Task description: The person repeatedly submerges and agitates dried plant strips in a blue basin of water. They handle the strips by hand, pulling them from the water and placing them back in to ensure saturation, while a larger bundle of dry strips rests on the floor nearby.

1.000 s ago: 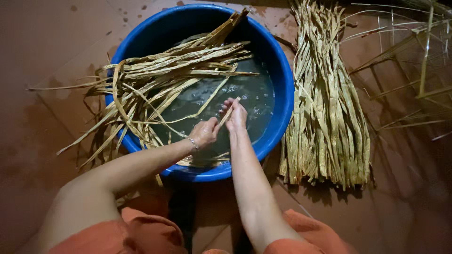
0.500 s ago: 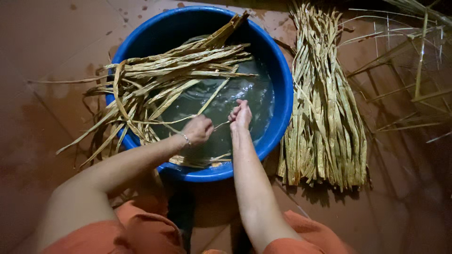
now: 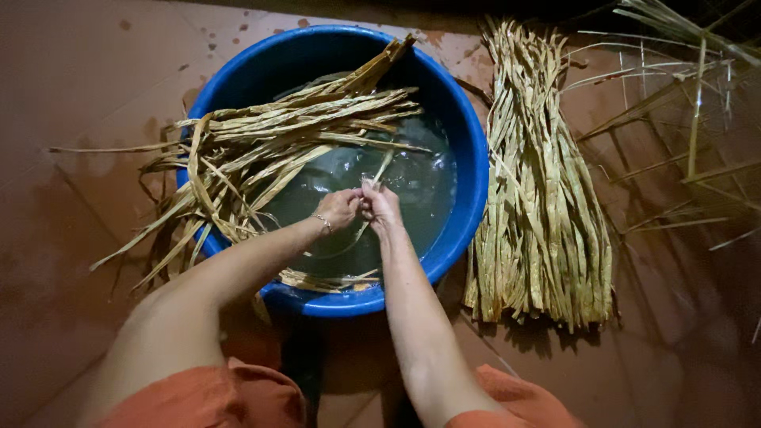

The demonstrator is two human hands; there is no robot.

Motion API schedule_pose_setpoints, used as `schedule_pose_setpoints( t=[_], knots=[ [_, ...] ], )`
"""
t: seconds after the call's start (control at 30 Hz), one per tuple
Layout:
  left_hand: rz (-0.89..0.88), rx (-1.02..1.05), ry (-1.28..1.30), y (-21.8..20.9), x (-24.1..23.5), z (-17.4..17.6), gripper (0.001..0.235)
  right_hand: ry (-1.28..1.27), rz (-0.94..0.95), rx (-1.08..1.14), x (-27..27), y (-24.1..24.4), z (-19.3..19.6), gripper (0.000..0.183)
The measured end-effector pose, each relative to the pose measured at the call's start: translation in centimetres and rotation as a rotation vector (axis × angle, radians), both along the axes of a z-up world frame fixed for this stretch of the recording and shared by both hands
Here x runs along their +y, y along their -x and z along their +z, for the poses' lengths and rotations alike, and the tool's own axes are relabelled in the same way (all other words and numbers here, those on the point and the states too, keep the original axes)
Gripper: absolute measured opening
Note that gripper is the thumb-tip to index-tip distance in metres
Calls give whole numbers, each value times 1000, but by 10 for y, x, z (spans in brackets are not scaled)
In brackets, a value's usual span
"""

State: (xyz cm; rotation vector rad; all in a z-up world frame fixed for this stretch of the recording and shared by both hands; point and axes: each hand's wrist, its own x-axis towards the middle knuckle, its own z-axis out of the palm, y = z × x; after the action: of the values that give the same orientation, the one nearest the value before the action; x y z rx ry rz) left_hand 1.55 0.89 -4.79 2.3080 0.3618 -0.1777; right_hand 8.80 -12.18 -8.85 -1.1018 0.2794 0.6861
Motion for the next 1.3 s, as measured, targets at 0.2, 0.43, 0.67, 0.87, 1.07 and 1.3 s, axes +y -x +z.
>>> schedule_pose_setpoints(
  t=[0.2, 0.43, 0.67, 0.87, 1.07, 1.3],
  knots=[
    [-31, 20, -52, 38, -5, 17, 27, -18, -176, 7, -5, -2, -1, 13],
    [-53, 40, 8, 65, 12, 27, 31, -143, -285, -117, -9, -2, 16, 7],
    [-132, -79, -192, 63, 32, 17, 30, -164, -246, -97, -6, 1, 18, 17],
    [32, -15, 218, 37, 3, 27, 42, -251, -160, -10, -8, -2, 12, 15],
    [-44, 106, 25, 12, -22, -5, 41, -213, -233, -50, -2, -6, -1, 26],
    [-161, 221, -113, 42, -36, 50, 44, -488, -192, 243, -30, -35, -22, 25]
  ],
)
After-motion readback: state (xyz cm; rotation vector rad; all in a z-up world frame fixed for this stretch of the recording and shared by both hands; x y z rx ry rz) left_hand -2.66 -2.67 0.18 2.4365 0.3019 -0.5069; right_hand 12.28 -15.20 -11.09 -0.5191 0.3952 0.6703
